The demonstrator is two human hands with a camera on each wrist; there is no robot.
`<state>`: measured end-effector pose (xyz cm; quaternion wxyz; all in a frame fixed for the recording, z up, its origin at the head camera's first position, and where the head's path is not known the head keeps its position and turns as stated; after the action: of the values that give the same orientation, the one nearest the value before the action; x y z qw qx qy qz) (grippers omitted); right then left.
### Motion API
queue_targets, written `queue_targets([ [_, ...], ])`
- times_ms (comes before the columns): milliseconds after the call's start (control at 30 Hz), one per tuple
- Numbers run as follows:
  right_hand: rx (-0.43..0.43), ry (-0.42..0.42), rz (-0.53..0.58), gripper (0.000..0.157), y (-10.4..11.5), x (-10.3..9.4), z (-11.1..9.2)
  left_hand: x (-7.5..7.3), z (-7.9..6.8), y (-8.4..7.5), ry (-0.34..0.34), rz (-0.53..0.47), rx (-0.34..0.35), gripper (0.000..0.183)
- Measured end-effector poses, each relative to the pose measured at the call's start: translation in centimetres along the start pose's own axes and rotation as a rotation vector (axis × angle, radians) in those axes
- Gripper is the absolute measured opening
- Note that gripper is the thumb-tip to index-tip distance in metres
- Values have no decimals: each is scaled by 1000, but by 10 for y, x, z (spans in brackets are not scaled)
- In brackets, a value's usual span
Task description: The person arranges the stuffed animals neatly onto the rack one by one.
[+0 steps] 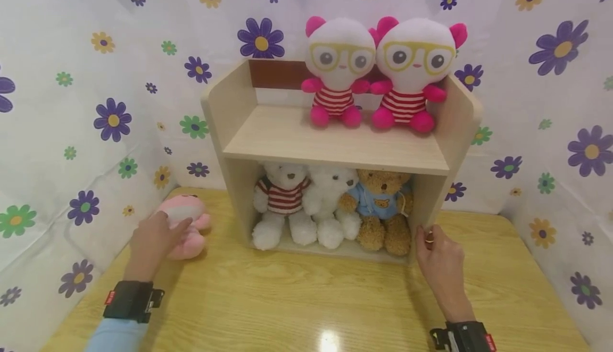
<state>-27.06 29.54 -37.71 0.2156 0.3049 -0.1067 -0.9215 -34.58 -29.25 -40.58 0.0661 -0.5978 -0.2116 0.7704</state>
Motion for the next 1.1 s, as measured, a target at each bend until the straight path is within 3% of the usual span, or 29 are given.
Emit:
queue_targets([
  [233, 2, 12, -3, 12, 0, 1, -1, 7, -2, 13, 79, 97, -88, 63],
  [567, 9, 20, -3, 11, 0, 1, -1, 15, 5, 19, 206, 26, -123, 46],
  [833, -4, 13, -7, 12, 0, 1, -1, 22, 4, 26, 295, -1, -161, 47],
  [933, -14, 2, -15, 12, 1, 0, -1, 23, 4, 30, 298, -5, -163, 48],
  [1100, -14, -5, -10, 11, 3, 0, 0, 18, 1, 34, 227, -90, -80, 48],
])
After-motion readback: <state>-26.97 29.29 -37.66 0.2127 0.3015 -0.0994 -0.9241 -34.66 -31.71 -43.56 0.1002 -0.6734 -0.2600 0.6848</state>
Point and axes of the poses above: each hand's wrist, its own z-axis towards the middle knuckle, its own x-axis out of the palm, y = z × x, the point moved 10 cm from there along z, towards the middle knuckle, and after that the axes turned 2 degrees about -z, right-handed, at the moved point
